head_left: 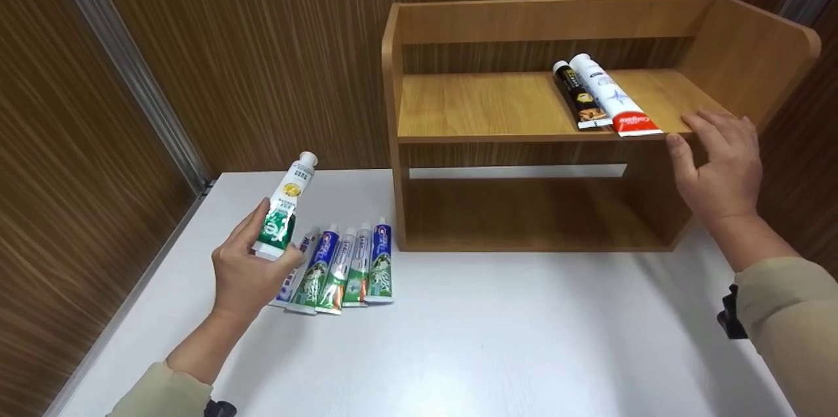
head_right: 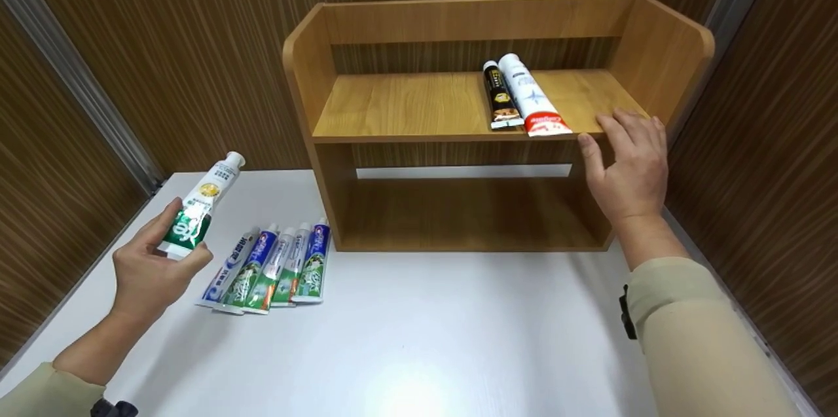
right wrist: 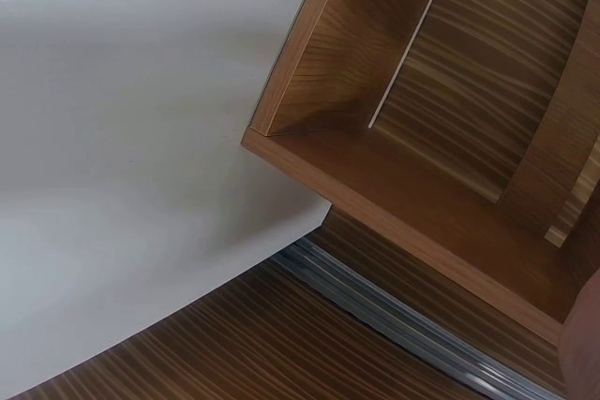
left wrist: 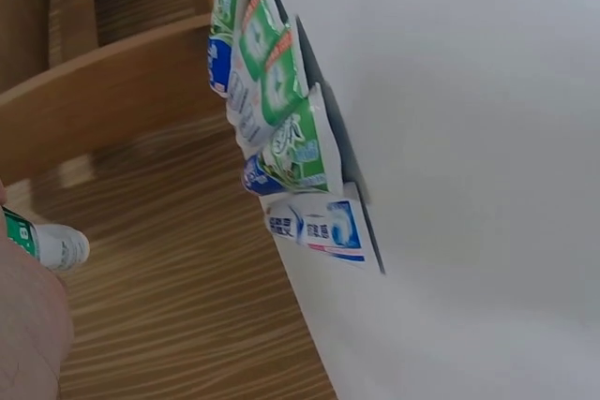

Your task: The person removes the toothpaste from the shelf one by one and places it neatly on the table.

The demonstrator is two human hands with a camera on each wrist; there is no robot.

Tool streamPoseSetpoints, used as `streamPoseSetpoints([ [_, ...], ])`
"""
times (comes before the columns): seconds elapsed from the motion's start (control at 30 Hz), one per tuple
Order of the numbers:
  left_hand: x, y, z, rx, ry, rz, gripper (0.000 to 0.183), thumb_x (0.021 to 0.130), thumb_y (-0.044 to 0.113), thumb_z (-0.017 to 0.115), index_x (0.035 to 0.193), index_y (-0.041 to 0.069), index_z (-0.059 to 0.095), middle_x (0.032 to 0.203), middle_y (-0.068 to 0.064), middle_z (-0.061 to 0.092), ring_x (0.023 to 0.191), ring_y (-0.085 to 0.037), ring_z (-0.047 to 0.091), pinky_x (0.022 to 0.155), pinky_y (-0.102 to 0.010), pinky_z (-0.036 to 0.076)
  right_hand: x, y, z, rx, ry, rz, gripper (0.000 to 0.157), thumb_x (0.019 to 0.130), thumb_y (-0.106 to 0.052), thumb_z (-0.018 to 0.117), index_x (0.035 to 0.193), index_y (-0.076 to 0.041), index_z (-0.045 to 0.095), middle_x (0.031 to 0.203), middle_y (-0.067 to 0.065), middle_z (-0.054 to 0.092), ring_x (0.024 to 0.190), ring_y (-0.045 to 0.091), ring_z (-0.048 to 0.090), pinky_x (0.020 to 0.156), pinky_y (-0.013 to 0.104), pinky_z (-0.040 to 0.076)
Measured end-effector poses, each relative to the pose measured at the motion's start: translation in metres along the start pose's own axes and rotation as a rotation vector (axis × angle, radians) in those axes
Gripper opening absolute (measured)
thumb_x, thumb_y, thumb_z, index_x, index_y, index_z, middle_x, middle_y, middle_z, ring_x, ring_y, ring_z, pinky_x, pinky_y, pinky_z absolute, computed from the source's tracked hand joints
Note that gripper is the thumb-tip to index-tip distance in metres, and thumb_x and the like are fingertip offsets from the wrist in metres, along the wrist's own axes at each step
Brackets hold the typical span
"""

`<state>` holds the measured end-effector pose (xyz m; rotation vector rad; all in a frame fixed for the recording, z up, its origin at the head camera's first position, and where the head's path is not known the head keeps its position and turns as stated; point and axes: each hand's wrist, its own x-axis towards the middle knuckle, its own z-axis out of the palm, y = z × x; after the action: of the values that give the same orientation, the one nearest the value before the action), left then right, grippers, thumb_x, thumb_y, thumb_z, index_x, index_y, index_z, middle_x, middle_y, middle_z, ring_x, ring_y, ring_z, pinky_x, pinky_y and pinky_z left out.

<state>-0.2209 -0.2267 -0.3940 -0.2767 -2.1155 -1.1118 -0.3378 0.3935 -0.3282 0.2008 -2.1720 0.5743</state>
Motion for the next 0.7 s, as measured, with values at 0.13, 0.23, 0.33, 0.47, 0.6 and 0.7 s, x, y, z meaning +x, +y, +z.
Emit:
streamPoseSetpoints([
  [0.13,-0.002,-0.005,-0.002,0.025,0.000,-0.015,0.077,0.074,0.000,0.076,0.145,0.009,0.046,0.138,-0.013,0.055,0.116,-0.033,0.060,0.080,-0.009,0.046,0.000,0.000,0.000,0.007,0.006,-0.004,0.043,0.095,-0.035,0.059,0.133,-0.014,0.061,0.138,0.010,0.055,0.135,0.025,0.041,0.120,0.037,0.009],
  [0.23,-0.003,-0.011,-0.003,0.025,-0.002,-0.019,0.077,0.074,-0.001,0.075,0.145,0.009,0.046,0.138,-0.014,0.054,0.115,-0.034,0.060,0.079,-0.009,0.045,0.000,0.000,0.001,0.020,0.035,-0.034,0.042,0.094,-0.034,0.060,0.130,-0.012,0.063,0.136,0.013,0.056,0.132,0.029,0.044,0.119,0.039,0.011],
  [0.33,-0.005,-0.016,-0.005,0.030,-0.006,-0.022,0.077,0.074,-0.001,0.075,0.145,0.009,0.046,0.138,-0.013,0.055,0.114,-0.033,0.061,0.078,-0.010,0.046,0.001,0.001,0.001,0.033,0.064,-0.063,0.042,0.093,-0.033,0.063,0.128,-0.010,0.064,0.133,0.015,0.058,0.130,0.033,0.046,0.119,0.041,0.013],
  [0.47,-0.006,-0.023,-0.007,0.055,-0.010,-0.024,0.077,0.073,0.001,0.075,0.144,0.009,0.047,0.137,-0.013,0.056,0.111,-0.032,0.063,0.077,-0.014,0.050,0.002,0.001,0.002,0.038,0.076,-0.072,0.042,0.092,-0.033,0.064,0.127,-0.010,0.065,0.132,0.015,0.059,0.128,0.034,0.047,0.119,0.041,0.015],
  [0.6,-0.008,-0.028,-0.008,0.072,-0.013,-0.021,0.076,0.072,0.002,0.075,0.143,0.006,0.048,0.136,-0.015,0.056,0.109,-0.033,0.064,0.077,-0.017,0.052,0.001,0.000,0.002,0.033,0.068,-0.066,0.042,0.092,-0.033,0.063,0.128,-0.010,0.065,0.133,0.015,0.058,0.129,0.034,0.046,0.119,0.041,0.014],
  [0.7,-0.010,-0.031,-0.009,0.071,-0.013,-0.026,0.075,0.072,0.002,0.075,0.142,0.006,0.048,0.136,-0.016,0.056,0.111,-0.034,0.063,0.079,-0.014,0.050,0.001,0.000,0.001,0.027,0.057,-0.054,0.042,0.093,-0.033,0.063,0.129,-0.011,0.064,0.134,0.015,0.058,0.130,0.033,0.046,0.119,0.040,0.013],
])
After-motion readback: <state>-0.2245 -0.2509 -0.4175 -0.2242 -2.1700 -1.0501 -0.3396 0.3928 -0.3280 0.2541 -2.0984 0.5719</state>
